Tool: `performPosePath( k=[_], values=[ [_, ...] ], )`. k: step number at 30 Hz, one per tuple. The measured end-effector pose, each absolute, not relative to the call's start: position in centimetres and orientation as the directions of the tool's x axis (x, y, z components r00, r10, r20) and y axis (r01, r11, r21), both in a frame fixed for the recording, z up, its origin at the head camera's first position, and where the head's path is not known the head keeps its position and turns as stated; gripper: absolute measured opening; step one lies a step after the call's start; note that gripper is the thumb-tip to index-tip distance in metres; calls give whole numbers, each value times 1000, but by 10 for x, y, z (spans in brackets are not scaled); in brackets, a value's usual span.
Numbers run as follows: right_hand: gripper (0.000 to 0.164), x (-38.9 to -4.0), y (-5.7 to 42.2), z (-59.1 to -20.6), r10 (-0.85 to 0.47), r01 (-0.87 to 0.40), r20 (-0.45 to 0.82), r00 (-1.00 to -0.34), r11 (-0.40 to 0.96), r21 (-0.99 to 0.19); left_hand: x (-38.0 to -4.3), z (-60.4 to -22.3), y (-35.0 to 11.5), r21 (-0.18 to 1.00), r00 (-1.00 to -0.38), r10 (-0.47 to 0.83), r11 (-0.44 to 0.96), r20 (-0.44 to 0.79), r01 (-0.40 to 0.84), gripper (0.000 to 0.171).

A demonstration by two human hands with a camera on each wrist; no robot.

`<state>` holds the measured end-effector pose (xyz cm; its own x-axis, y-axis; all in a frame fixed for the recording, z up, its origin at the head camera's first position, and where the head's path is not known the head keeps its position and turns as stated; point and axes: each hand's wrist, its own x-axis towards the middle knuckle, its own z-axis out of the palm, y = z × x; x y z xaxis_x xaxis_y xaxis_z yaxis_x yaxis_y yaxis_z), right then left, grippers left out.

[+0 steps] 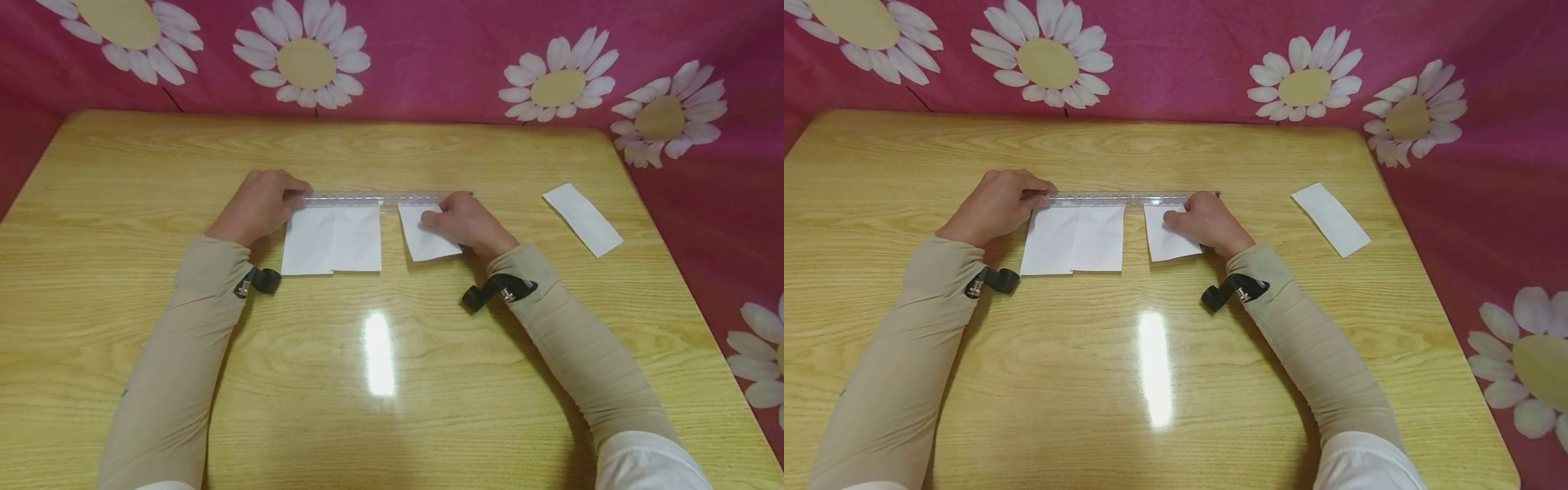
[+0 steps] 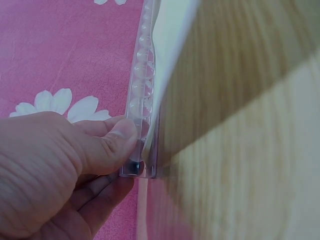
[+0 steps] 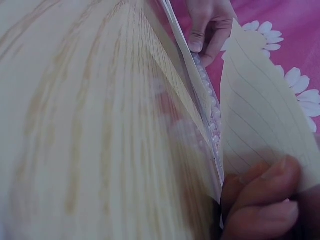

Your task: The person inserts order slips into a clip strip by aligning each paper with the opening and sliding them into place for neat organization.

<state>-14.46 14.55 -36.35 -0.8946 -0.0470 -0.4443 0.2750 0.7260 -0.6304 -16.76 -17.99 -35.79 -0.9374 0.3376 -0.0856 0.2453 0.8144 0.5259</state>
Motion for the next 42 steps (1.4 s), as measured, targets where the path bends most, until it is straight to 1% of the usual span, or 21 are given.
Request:
performPosePath(
  k=[18,27,35,42],
  values=[
    [29,-144,142,-362,-55,276,-455,-889,728,-628,-166,-357,-180,529,-937,334,816,-103,233,34],
    [28,-144,141,-363,-60,285,-450,-891,699,-656,-166,-356,-181,535,-936,333,815,-114,225,35],
    [29,-145,140,-363,-57,286,-462,-885,717,-636,-166,-356,-181,530,-936,335,816,-111,230,35],
    [28,-144,140,-362,-60,282,-454,-889,710,-645,-166,-356,-181,532,-936,334,816,-111,228,35]
  ],
)
